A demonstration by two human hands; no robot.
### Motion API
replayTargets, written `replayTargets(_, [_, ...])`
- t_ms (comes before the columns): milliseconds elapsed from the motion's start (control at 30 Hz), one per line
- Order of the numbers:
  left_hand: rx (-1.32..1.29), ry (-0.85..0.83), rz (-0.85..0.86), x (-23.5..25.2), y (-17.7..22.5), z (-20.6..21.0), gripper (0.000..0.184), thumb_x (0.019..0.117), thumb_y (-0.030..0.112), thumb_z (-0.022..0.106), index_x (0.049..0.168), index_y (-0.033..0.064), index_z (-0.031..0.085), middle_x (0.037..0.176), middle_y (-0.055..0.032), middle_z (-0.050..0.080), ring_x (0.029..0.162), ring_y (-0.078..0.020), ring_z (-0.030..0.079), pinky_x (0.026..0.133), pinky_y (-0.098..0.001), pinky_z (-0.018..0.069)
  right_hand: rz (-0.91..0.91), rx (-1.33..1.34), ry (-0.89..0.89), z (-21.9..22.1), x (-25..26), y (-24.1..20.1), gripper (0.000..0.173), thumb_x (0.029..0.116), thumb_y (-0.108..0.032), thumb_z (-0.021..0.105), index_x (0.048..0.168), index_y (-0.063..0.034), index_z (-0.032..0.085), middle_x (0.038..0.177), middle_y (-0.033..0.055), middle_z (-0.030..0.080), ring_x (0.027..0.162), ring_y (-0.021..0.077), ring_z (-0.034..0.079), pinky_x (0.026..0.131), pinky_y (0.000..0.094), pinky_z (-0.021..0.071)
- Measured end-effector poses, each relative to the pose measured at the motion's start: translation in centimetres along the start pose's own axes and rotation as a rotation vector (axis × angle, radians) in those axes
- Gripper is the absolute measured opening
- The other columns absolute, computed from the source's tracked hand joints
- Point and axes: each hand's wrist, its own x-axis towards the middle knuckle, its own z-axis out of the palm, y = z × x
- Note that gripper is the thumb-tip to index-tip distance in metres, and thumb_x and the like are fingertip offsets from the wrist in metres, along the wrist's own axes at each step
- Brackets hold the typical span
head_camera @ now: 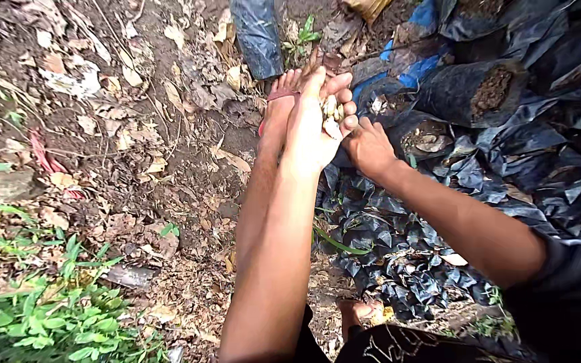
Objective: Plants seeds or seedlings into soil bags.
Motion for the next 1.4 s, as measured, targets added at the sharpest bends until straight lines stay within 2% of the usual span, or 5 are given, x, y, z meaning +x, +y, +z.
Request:
replayTargets(100, [-0.136, -0.041, -0.014, 0.0, 0.3, 0.2, 0.054, 0.1103, 0.049, 0.028, 0.114, 0.0073, 0.063, 0.083, -0.0085, 0.064, 0.072, -0.0196, 0.067, 0.069, -0.0341, 0.0595, 0.090, 0.389, 0.243, -4.7, -1.5, -0.2, 0.019, 0.0986, -0.009, 0.059, 0.104, 0.0001, 0.075, 0.104, 0.0200, 0.071, 0.101, 0.0368, 0.070, 0.089, 0.0571, 0.0566])
replayTargets(267, [-0.172, -0.029, 0.049, -0.2, 0.2, 0.9, 0.055, 0.1106, 0.049, 0.027, 0.114, 0.0084, 0.062, 0.086, -0.0080, 0.066, 0.079, -0.0218, 0.069, 0.077, -0.0415, 0.0608, 0.064, 0.834, 0.695, -11.3, -4.9, -3.1, 0.016, 0.0985, -0.009, 0.061, 0.107, -0.0057, 0.073, 0.103, 0.0036, 0.072, 0.081, 0.0041, 0.068, 0.073, 0.0206, 0.0596])
replayTargets(667, [-0.085, -0.118, 0.128, 0.1, -0.6, 1.0, 0.061, 0.1094, 0.055, 0.025, 0.132, 0.0107, 0.059, 0.114, -0.0076, 0.068, 0.102, -0.0144, 0.067, 0.086, -0.0326, 0.0571, 0.325, 0.614, 0.339, -15.1, -1.0, -5.9, 0.015, 0.0890, -0.015, 0.074, 0.104, -0.0145, 0.075, 0.090, -0.0005, 0.074, 0.080, 0.0110, 0.070, 0.075, 0.0367, 0.0569])
replayTargets(1000, [-0.120, -0.008, 0.191, 0.1, 1.4, -0.2, 0.063, 0.1115, 0.050, 0.021, 0.119, 0.0020, 0.061, 0.101, -0.0145, 0.072, 0.094, -0.0243, 0.073, 0.082, -0.0393, 0.0618, 0.061, 1.801, 0.280, -13.3, -2.7, -3.0, 0.010, 0.0972, 0.003, 0.060, 0.104, 0.0012, 0.066, 0.088, 0.0120, 0.071, 0.066, 0.0135, 0.066, 0.062, 0.0269, 0.0594])
replayTargets(1400, [-0.187, 0.136, 0.245, -0.3, 2.6, -0.4, 0.061, 0.1113, 0.050, 0.023, 0.119, 0.0024, 0.061, 0.098, -0.0142, 0.071, 0.097, -0.0256, 0.073, 0.088, -0.0431, 0.0599, 0.119, 0.267, -0.116, 5.8, -1.0, -9.6, 0.020, 0.1002, -0.001, 0.054, 0.113, 0.0066, 0.067, 0.116, 0.0287, 0.063, 0.109, 0.0438, 0.066, 0.090, 0.0542, 0.0566])
